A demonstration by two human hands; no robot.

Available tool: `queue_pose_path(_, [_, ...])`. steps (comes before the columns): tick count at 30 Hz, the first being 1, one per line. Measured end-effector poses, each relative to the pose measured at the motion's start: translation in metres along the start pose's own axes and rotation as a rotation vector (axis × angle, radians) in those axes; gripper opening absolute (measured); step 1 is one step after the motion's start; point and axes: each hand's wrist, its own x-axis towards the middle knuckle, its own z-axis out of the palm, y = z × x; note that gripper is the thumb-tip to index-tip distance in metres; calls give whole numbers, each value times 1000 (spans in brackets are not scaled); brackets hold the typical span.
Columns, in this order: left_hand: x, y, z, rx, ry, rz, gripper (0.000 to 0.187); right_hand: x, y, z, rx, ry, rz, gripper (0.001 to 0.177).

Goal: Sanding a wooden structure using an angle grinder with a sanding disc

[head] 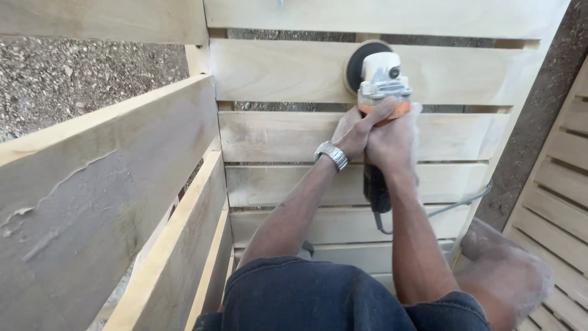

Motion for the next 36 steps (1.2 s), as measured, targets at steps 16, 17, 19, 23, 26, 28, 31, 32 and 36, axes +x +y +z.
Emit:
queue_pose_path(16, [24,-31,25,-229,75,319,43,35,27,-29,-88,-277,-6,50])
queue_pose_path(17, [26,-20,44,-198,28,228,52,44,48,-33,-165,-190,38,57])
queue_pose_path(19, [36,-9,78,-166,-26,140,64,56,80,-43,-245,-94,87,66])
queue_pose_path(23, [49,-16,118,44,-142,14,75,57,119,-56,-126,84,95,51])
queue_pose_path(26, [38,-13,99,120,-172,69,58,41,114,-47,-59,147,-72,33])
queue_pose_path(28, [37,-16,60,130,-161,146,46,39,82,-30,-56,156,-222,24])
queue_pose_path(31, [24,-54,3,-192,3,149,46,24,25,1,-6,-129,118,50])
queue_pose_path(32, [20,-69,-12,-333,76,264,46,22,8,10,-34,-228,150,58])
queue_pose_path(36, [-1,-40,-10,-404,219,169,40,29,4,11,-158,-389,232,98])
